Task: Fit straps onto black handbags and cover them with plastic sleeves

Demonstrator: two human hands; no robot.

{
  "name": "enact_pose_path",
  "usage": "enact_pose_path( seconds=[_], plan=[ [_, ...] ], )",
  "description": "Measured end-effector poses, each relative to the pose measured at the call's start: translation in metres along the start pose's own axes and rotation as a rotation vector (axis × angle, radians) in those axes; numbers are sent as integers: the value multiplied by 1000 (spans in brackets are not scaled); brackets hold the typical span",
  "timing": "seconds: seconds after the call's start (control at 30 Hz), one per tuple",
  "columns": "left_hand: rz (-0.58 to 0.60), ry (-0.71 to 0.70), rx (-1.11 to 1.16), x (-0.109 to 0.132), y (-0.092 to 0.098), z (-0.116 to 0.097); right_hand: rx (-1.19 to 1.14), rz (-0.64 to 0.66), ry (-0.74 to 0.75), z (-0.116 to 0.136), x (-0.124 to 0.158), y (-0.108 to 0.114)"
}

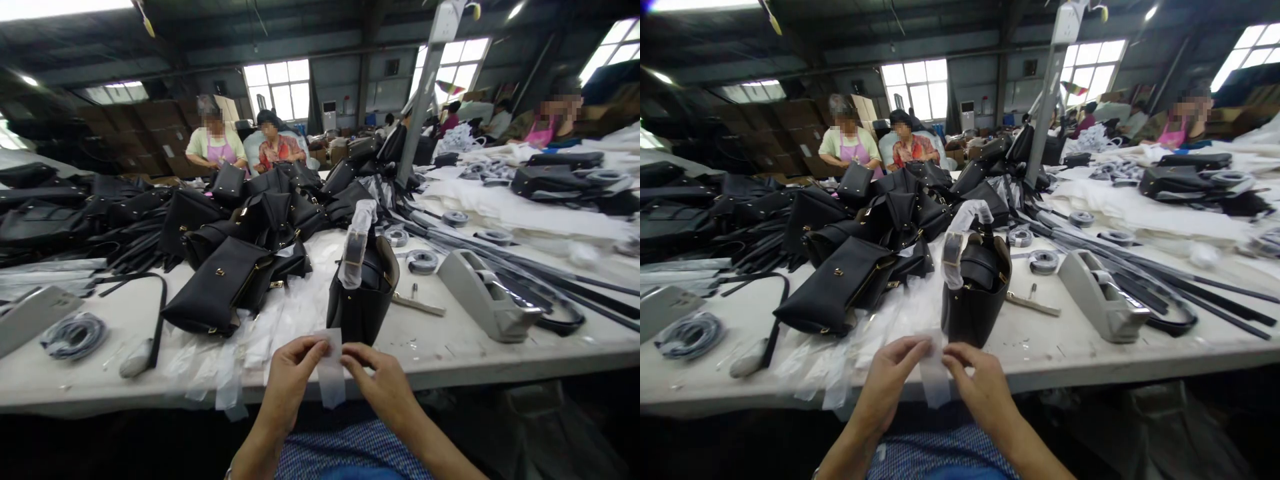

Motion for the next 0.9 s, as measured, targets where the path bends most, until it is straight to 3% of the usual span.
enact_pose_path(
  seconds=[0.07, 0.13, 0.4, 0.57, 0.73, 0.9],
  plan=[
    [-15, 30, 10, 1, 3, 11, 99, -159, -25, -12, 3, 20],
    [-39, 45, 13, 1, 6, 20, 178, -236, -29, -19, 2, 31],
    [-32, 26, 49, 3, 6, 37, 268, -80, -3, -18, -26, 8],
    [-61, 67, 8, 15, 22, 52, 186, 30, -32, -10, -30, 0],
    [-131, 151, -109, 30, 38, 60, -50, -36, -122, -8, -22, -1],
    [-130, 157, -166, 35, 37, 58, -88, -76, -114, -4, -21, -5]
  ],
)
Point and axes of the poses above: each hand's wrist, its own x-axis away from the middle knuckle, its own y-axis out of the back of the hand, z = x × y, the point moved 7 cm from there along -x, towards the middle knuckle, and after that the axes turned 5 degrees about z, right-handed, at the moved point
